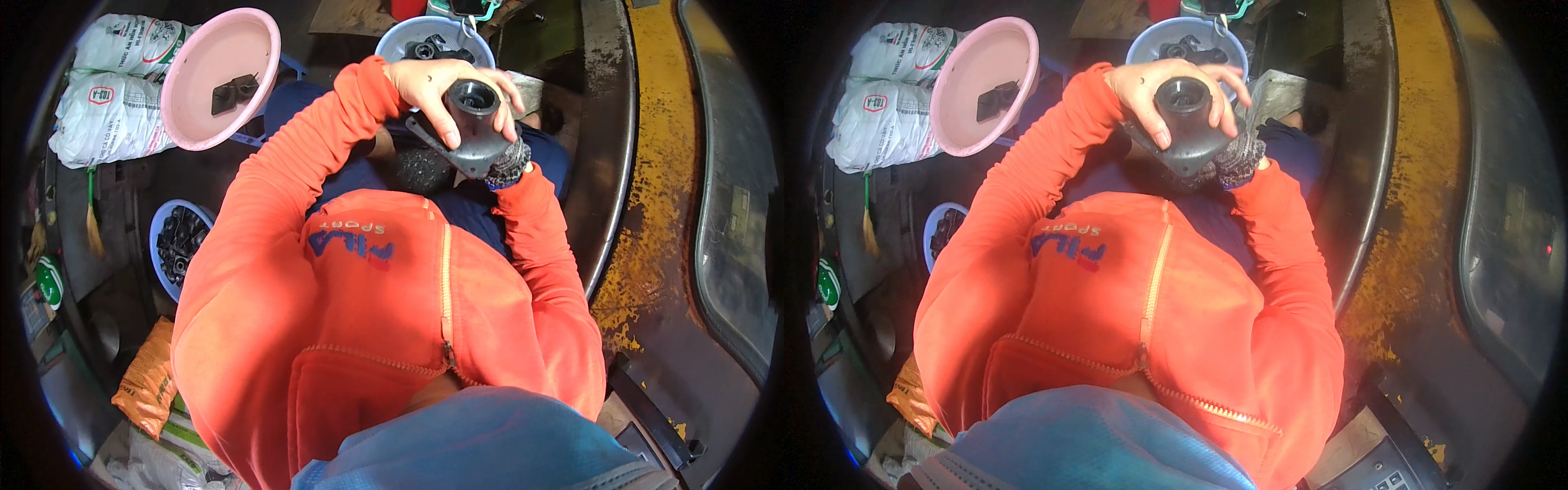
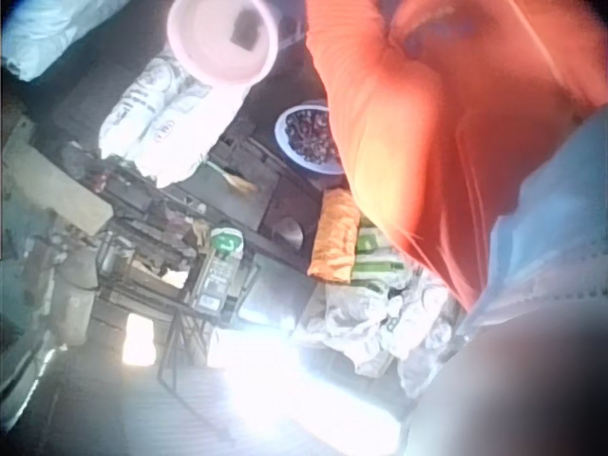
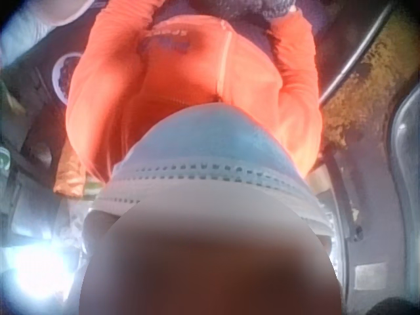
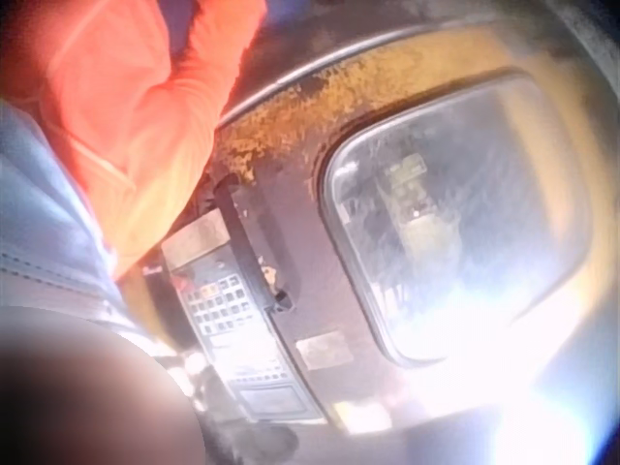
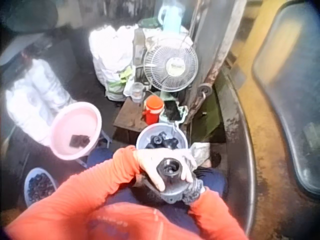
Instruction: The person sits on the floor and scrubs small black plastic parts with a wire brush, rinsing them in a pink basin and placing them into a blue basin. The person handles the parts one at a time, turning them over to clean different sides.
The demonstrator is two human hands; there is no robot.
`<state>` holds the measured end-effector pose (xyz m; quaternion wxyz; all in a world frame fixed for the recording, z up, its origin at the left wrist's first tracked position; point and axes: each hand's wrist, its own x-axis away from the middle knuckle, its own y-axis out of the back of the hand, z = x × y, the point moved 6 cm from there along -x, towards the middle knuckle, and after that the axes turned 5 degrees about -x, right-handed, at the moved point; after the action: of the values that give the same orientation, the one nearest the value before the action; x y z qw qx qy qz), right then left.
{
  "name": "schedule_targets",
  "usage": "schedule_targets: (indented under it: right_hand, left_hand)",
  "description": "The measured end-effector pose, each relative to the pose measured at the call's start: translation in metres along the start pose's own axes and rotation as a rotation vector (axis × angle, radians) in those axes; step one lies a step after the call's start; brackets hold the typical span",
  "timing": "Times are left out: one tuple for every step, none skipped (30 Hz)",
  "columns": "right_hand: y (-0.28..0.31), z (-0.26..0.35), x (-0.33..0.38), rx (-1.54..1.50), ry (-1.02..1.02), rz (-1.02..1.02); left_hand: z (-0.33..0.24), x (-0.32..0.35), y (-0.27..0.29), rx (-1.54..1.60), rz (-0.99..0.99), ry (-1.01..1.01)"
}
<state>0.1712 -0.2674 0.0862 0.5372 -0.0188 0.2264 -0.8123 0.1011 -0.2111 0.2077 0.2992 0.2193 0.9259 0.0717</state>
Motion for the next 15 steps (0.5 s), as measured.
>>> schedule_targets:
  right_hand:
    - [-0.006,0.013,-0.006,0.165,0.064,0.109]
    - [-0.009,0.026,-0.009,0.452,0.091,0.180]
    - [-0.011,0.043,-0.012,0.583,0.136,0.187]
    - [-0.014,0.059,-0.013,0.783,0.185,0.218]
    - [-0.021,0.071,-0.014,0.905,0.255,0.238]
    - [-0.027,0.077,-0.015,0.805,0.270,0.261]
    - [-0.032,0.081,-0.015,0.836,0.288,0.244]
    - [-0.037,0.082,-0.015,0.684,0.315,0.208]
    - [-0.036,0.077,-0.011,0.627,0.280,0.102]
    - [-0.037,0.072,-0.011,0.637,0.277,0.064]
    - [-0.035,0.065,-0.010,0.591,0.237,0.023]
    - [-0.035,0.063,-0.008,0.682,0.292,-0.021]
    - [-0.032,0.061,-0.005,0.813,0.292,-0.051]
    - [-0.032,0.059,-0.003,0.799,0.283,0.007]
    - [-0.031,0.059,-0.002,0.768,0.264,0.043]
  left_hand:
    - [-0.004,0.000,0.007,-0.124,-0.008,0.006]
    - [-0.008,0.002,0.019,-0.290,-0.108,0.053]
    - [-0.012,0.006,0.030,-0.485,-0.180,0.121]
    - [-0.018,0.011,0.042,-0.669,-0.282,0.173]
    - [-0.019,0.016,0.045,-0.576,-0.348,0.257]
    - [-0.026,0.017,0.039,-0.697,-0.344,0.209]
    - [-0.023,0.020,0.034,-0.754,-0.369,0.305]
    - [-0.025,0.024,0.022,-0.712,-0.465,0.302]
    - [-0.024,0.022,0.015,-0.639,-0.648,0.233]
    - [-0.021,0.022,0.007,-0.626,-0.786,0.222]
    - [-0.019,0.025,0.001,-0.611,-0.923,0.210]
    - [-0.016,0.027,-0.004,-0.604,-1.001,0.184]
    - [-0.013,0.026,-0.007,-0.574,-0.997,0.172]
    - [-0.010,0.026,-0.008,-0.546,-0.994,0.158]
    - [-0.009,0.027,-0.008,-0.512,-1.011,0.147]
